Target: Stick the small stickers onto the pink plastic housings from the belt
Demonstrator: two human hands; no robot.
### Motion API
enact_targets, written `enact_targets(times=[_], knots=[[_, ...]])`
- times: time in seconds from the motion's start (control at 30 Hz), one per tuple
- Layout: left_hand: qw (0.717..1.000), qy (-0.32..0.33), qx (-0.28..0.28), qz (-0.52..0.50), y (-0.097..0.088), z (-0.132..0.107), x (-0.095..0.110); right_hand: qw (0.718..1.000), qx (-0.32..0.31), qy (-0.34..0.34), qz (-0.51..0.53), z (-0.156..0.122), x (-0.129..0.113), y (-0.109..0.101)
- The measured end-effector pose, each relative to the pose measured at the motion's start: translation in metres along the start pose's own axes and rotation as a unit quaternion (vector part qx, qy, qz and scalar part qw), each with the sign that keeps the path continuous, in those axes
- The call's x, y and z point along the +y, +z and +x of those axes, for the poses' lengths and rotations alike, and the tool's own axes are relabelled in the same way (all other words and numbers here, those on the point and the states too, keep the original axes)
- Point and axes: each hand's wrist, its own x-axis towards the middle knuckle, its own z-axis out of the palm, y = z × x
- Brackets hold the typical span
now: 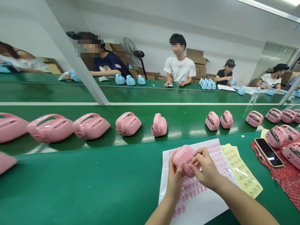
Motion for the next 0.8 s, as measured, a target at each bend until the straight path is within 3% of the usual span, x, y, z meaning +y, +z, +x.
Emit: enact_targets(times=[0.1,0.17,0.23,0.37,0.5,0.63,0.73,0.8], knots=[[0.998,-0.028,0.025,-0.045,0.001,0.005,0.009,0.999,0.016,0.009,0.037,0.003,0.011,-0.019],[0.992,-0.080,0.039,-0.085,0.001,0.009,0.015,0.994,0.065,0.088,-0.017,0.010,0.030,-0.045],[0.982,-0.130,0.060,-0.120,-0.001,0.013,0.020,0.960,0.100,0.224,-0.135,0.016,0.056,-0.074],[0.972,-0.162,0.042,-0.164,-0.013,0.019,0.021,0.925,0.097,0.292,-0.223,0.020,0.102,-0.106],[0.961,-0.187,-0.038,-0.202,-0.020,0.019,0.012,0.903,0.065,0.305,-0.297,0.016,0.115,-0.100],[0.942,-0.213,-0.114,-0.231,-0.027,0.018,0.004,0.900,0.033,0.269,-0.341,0.023,0.103,-0.081],[0.943,-0.261,-0.149,-0.141,-0.040,0.029,0.006,0.921,-0.031,0.195,-0.336,0.037,0.089,-0.054],[0.951,-0.272,-0.133,-0.052,-0.049,0.040,0.011,0.937,-0.092,0.137,-0.307,0.047,0.081,-0.028]])
